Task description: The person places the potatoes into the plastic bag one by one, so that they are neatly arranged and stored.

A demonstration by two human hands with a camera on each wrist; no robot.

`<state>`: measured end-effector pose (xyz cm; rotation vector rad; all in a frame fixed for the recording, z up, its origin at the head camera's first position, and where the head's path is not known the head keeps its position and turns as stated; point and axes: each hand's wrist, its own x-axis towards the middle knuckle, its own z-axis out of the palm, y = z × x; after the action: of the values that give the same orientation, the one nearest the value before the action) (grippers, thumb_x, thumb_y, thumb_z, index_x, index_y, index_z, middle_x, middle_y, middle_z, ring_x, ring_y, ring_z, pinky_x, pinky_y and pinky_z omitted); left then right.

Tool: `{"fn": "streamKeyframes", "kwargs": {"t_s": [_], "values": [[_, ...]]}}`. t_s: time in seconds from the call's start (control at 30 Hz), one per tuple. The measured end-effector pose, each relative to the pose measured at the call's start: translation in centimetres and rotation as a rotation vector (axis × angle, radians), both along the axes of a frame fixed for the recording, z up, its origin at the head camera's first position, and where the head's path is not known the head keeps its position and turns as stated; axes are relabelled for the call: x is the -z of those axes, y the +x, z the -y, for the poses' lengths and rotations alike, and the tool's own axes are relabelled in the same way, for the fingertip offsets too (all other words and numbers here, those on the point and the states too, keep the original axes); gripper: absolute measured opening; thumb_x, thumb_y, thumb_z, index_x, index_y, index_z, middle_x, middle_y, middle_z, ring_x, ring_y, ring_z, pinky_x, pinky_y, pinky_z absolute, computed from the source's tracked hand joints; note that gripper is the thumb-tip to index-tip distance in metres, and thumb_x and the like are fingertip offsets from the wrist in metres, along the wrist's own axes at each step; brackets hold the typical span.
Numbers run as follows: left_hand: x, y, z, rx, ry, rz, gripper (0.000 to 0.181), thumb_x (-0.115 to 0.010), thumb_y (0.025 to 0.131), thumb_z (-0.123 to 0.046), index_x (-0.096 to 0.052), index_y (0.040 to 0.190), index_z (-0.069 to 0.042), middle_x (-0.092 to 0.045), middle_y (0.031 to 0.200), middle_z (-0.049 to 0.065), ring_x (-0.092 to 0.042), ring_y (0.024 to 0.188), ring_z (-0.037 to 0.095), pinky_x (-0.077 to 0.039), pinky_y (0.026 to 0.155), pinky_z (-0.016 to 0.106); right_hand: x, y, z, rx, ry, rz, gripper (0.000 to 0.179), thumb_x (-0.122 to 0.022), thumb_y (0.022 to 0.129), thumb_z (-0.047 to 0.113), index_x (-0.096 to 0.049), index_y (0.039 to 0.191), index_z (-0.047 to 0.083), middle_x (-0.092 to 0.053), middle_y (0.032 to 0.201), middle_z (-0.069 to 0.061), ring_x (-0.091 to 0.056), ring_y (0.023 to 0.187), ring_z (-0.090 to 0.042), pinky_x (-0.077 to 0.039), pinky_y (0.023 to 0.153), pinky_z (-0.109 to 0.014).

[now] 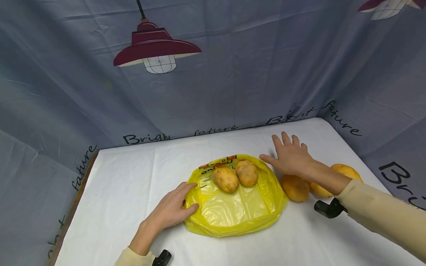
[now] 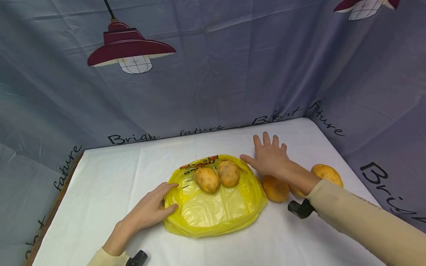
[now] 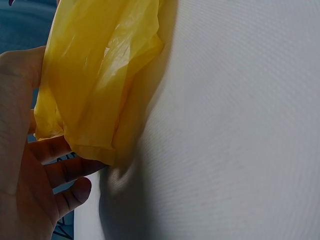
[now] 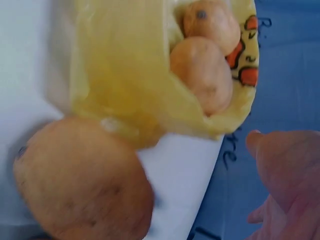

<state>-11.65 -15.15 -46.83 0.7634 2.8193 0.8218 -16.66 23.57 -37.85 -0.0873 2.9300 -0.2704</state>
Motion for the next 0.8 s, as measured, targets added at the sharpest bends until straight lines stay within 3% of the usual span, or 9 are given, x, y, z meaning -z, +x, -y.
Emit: {"fn": "streamKeyframes", "kwargs": {"t_s": [0.37,0.8], "values": [[0.0,0.0,0.1,0.004,-0.005,0.0,0.059,-0.068,0.09,-0.039,-0.055,0.142,-0.015,-0.058,0.129,-0.003,-0.058,0.107,0.013,-0.05,0.095,0.041,0.0,1.1,-4.2,0.081,-0.045,-0.012,0.104,-0.043,0.095,0.071,-0.018,0.155,-0.01,-0.008,0.153,-0.044,-0.009,0.134,-0.068,-0.017,0.098,-0.082],[-0.1,-0.1,0.1,0.01,-0.007,0.007,0.06,-0.068,0.089,-0.04,-0.055,0.142,-0.015,-0.058,0.131,-0.002,-0.059,0.112,0.015,-0.049,0.098,0.041,1.5,2.4,-9.6,0.195,-0.056,-0.007,0.106,-0.038,0.095,0.074,-0.02,0.15,-0.015,-0.009,0.148,-0.047,-0.01,0.126,-0.073,-0.016,0.093,-0.084]]}}
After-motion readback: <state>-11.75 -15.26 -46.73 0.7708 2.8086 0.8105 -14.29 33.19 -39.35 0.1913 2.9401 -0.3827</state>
